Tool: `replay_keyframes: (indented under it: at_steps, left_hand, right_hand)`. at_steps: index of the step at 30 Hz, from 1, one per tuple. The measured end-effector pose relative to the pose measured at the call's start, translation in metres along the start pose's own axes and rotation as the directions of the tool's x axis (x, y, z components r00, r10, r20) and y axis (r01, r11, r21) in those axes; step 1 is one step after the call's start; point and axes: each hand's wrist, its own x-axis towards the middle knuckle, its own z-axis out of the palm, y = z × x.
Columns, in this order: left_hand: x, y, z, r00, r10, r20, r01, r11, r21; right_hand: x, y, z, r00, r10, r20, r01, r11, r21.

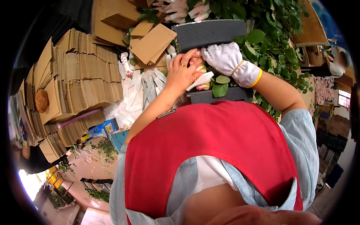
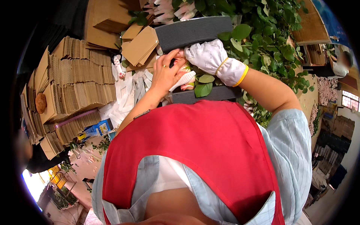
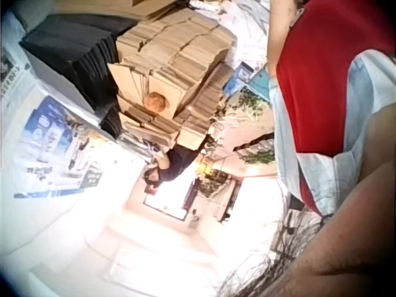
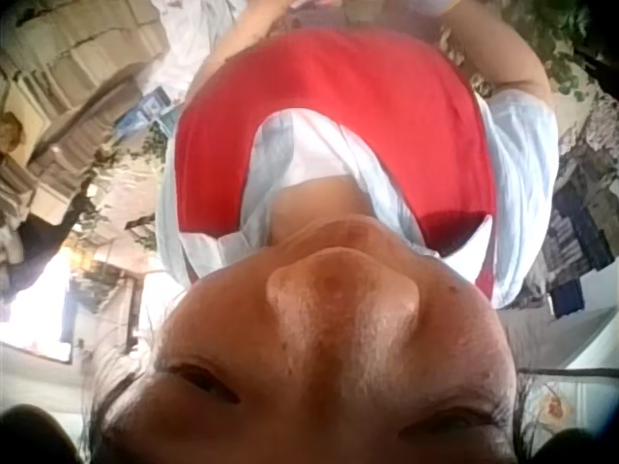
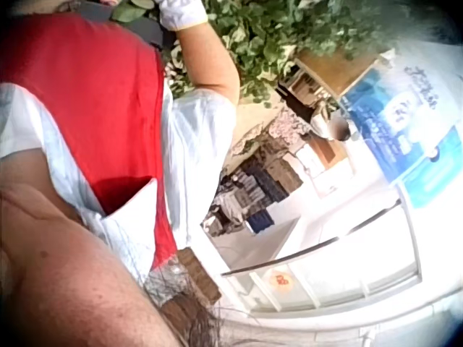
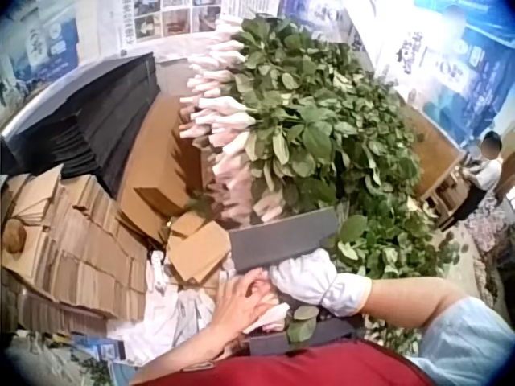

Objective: The person selects roses from a large bundle, arranges them into a specific corrugated gray sleeve, adds a small piece of cardboard for support, and secures the package.

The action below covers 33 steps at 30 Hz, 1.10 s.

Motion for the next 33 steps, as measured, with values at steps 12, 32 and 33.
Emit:
replay_keyframes:
  at_steps: [12,32,33]
  left_hand:
    - [0.014,-0.032,0.025,0.998,-0.009,-0.062,-0.02,0.895,-0.446]
    - [0.002,-0.019,-0.007,0.974,-0.196,0.115,0.227,0.786,-0.576]
    - [-0.009,-0.017,-0.008,0.944,-0.325,0.055,0.276,0.688,-0.671]
  right_hand:
    - [0.039,-0.019,-0.061,0.819,-0.262,0.51,-0.097,0.813,0.574]
    - [-0.008,-0.021,-0.002,0.937,0.17,0.306,-0.262,0.92,0.29]
    - [-0.006,-0.022,-0.007,0.923,0.208,0.324,-0.301,0.915,0.269]
